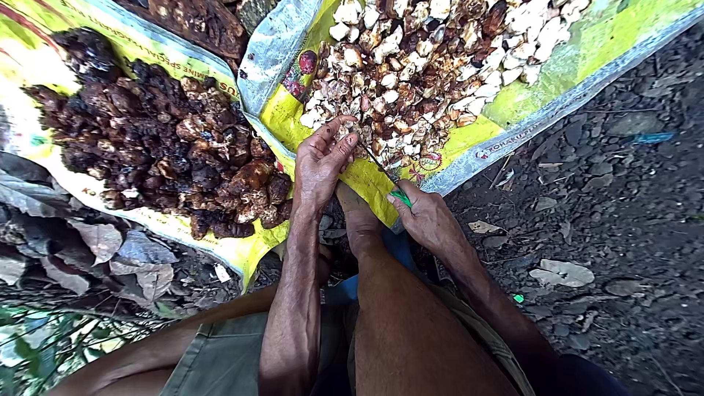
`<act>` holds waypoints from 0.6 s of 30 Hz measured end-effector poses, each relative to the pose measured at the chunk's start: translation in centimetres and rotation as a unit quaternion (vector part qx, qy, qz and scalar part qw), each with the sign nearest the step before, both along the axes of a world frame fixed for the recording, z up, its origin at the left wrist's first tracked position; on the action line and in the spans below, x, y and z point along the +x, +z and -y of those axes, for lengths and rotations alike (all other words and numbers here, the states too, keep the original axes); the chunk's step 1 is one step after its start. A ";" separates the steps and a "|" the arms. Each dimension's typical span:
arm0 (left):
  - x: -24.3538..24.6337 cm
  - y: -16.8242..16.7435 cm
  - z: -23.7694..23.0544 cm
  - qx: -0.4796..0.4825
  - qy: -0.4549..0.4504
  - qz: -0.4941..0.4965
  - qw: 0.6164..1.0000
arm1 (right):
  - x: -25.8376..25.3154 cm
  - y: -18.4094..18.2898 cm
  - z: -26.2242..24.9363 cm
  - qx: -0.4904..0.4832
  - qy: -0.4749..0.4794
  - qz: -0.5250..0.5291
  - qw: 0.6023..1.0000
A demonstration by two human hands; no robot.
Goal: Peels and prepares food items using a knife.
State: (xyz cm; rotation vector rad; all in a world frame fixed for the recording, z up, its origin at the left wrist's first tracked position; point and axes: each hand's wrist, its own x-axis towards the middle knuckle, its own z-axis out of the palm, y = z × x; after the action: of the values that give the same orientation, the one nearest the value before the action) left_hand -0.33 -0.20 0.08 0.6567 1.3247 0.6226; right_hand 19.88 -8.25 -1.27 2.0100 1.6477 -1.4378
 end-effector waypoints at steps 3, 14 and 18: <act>0.4 0.1 0.0 -0.009 0.017 -0.007 1.000 | 0.0 0.1 0.0 0.025 0.011 0.031 0.999; 0.5 -1.0 0.3 -0.077 0.137 0.124 0.980 | 0.5 -0.1 -0.5 -0.055 -0.116 -0.111 0.986; 0.6 -1.3 0.3 -0.083 0.160 0.130 0.975 | 0.5 -0.4 -0.3 0.009 -0.091 -0.087 0.992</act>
State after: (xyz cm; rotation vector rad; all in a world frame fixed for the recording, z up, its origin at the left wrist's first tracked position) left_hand 0.24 -0.46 -1.23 0.2147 1.2270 0.8193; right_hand 20.37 -7.96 -1.64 2.1486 1.5796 -1.7108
